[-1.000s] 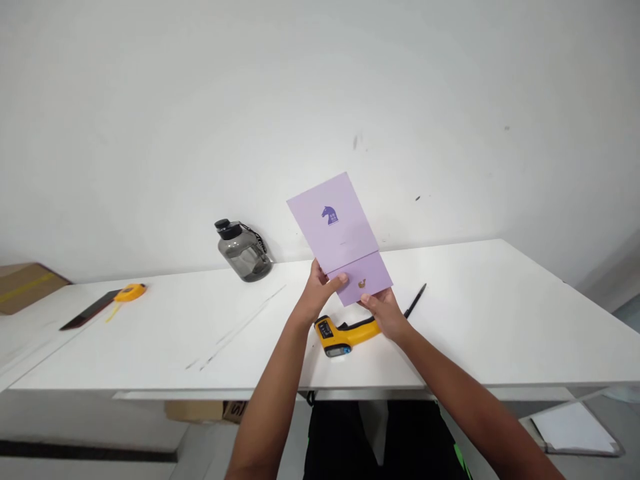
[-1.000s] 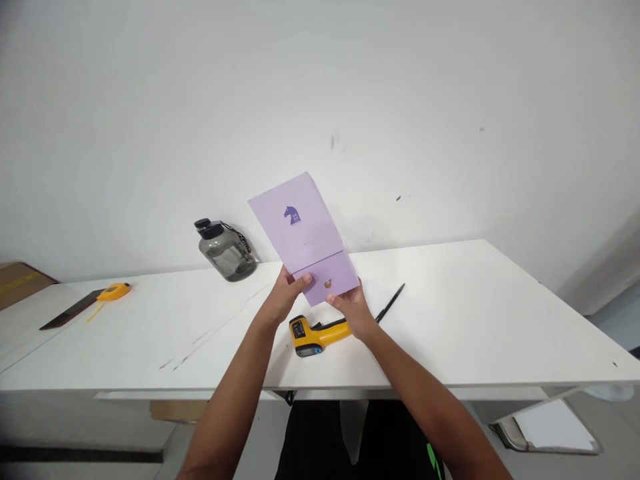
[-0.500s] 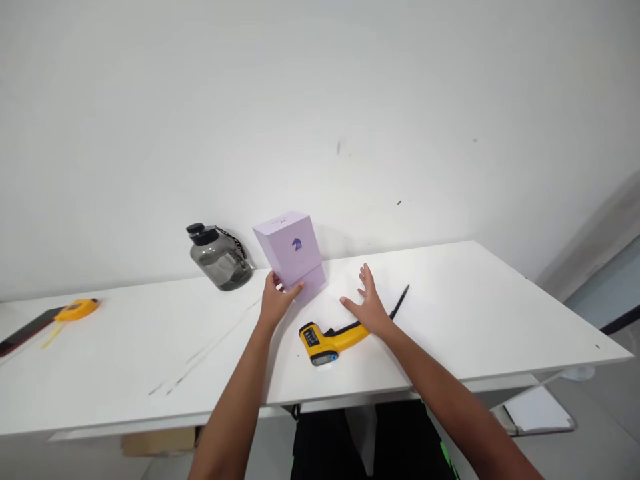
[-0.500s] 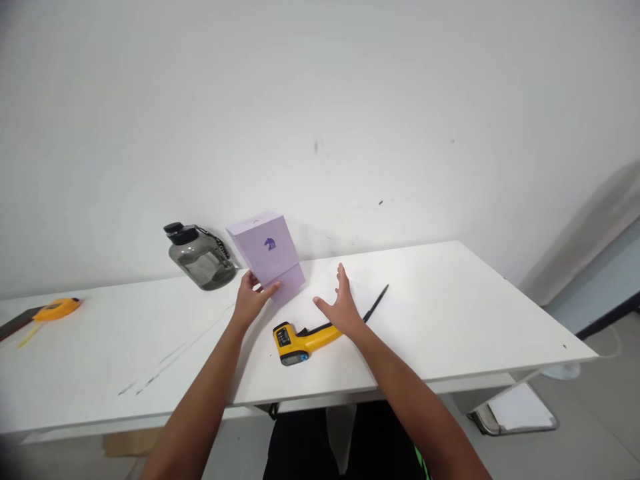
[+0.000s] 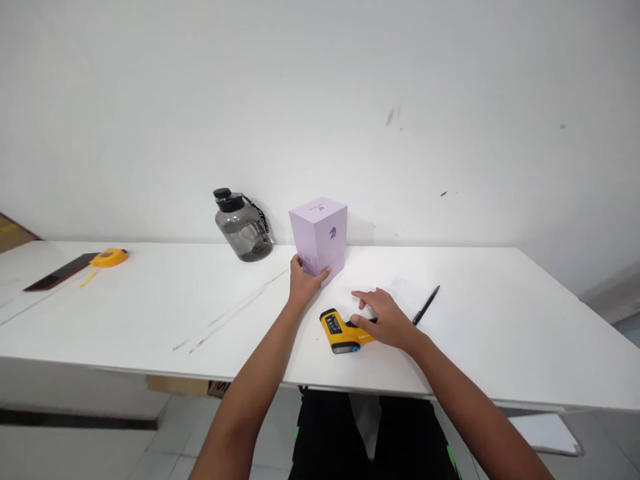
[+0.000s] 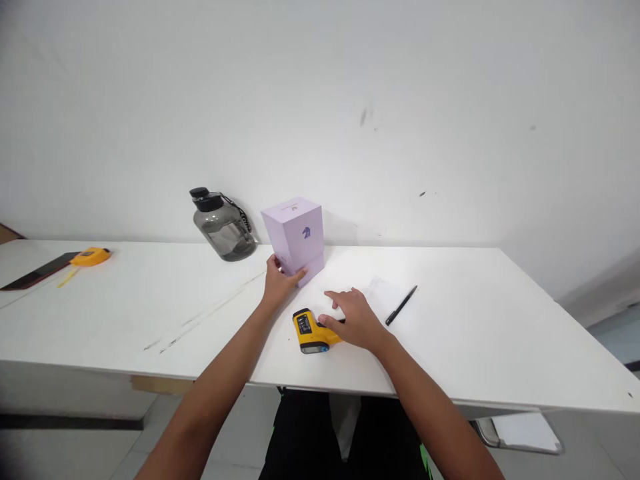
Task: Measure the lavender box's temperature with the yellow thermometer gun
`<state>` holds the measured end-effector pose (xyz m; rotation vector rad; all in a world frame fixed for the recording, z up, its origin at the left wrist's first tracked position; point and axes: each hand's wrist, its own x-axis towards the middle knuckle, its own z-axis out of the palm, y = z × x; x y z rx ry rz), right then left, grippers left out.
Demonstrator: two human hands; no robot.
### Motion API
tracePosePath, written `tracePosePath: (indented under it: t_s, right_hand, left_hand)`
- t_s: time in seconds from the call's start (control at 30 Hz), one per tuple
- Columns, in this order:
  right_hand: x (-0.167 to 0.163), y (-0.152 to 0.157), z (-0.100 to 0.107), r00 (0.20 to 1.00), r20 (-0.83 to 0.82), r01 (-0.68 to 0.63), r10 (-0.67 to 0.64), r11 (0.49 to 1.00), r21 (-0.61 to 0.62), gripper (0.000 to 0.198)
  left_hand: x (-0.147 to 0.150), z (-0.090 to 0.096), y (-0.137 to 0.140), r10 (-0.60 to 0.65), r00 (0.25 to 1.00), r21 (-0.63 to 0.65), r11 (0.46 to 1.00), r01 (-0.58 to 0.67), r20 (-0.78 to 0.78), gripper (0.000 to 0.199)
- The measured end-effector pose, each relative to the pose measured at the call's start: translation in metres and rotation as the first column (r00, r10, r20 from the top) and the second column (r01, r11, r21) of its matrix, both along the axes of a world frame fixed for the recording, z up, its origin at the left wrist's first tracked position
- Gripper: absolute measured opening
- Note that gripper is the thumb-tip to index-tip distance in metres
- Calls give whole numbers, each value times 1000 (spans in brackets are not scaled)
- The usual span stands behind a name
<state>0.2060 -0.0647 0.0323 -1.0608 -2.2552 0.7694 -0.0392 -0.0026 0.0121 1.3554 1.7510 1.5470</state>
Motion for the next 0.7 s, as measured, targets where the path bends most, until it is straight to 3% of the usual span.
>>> tracePosePath:
  t_s: [0.13, 0.27, 0.43, 0.57, 0.7]
  right_hand:
    - [-2, 0, -5, 998, -15, -66, 66, 998, -2, 54]
    - [0, 0, -3, 990, 28, -142, 141, 990, 10, 54]
    - [1, -4, 7, 980, 123, -140, 156, 981, -136, 76]
    - [1, -7, 14, 957, 217, -165, 194, 976, -144, 89]
    - [0, -10, 14, 936, 287, -149, 201, 970, -193, 110]
  left_hand:
    - [-1, -3, -2, -8, 999, 10, 1000, 8, 46, 91]
    - [-3, -6, -1, 19, 999, -10, 1000, -19, -37, 94]
    - [-7, -10, -1, 0, 995, -73, 997, -8, -101, 110]
    - [-10, -9, -1, 12, 998, -188, 982, -23, -62, 132]
    - [-16, -6, -3, -57, 998, -157, 986, 61, 34, 144]
